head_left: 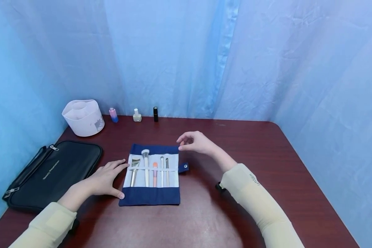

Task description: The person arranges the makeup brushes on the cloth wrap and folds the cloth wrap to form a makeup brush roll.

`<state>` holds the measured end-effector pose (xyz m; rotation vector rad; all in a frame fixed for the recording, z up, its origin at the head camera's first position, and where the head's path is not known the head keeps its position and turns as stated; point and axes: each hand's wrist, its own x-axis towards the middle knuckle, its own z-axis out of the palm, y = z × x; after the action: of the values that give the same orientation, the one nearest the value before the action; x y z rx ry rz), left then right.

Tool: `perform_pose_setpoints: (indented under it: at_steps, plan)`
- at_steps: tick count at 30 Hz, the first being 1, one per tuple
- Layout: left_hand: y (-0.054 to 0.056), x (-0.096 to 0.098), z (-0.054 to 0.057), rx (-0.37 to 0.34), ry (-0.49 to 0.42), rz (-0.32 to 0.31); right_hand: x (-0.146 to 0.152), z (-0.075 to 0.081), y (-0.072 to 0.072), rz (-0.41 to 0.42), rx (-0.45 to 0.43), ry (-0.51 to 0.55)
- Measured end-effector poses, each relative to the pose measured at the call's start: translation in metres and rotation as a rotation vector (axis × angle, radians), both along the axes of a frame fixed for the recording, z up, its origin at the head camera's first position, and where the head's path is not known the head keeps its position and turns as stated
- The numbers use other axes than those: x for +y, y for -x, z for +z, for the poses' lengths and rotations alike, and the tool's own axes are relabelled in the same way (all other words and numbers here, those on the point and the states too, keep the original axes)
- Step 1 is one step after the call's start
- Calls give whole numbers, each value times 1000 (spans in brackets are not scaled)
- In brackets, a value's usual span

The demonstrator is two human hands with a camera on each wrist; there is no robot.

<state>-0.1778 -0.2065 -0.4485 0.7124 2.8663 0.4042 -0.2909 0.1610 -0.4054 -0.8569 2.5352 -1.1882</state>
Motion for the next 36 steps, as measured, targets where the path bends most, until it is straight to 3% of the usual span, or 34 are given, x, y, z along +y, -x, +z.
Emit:
perform_pose_setpoints:
  at_steps: [6,11,17,23,31,36]
  plan:
    - [-1,0,0,-4,-1,5,31,12,-7,-60,47,-8]
    - [-1,-1,-1,-1,0,3,61,11,-10,-121,85,-41]
    - [-2,-1,-1,-9,-7,2,92,-2,-13,-148,158,-142]
    - [-2,0,1,-7,-8,-2,114,-21,-17,-126,194,-226]
    - [-2,0,2,-6,-2,-9,124,-40,-22,-143,184,-312]
    - [-2,1,5,-10,-8,-11,123,-45,-24,-146,182,-322]
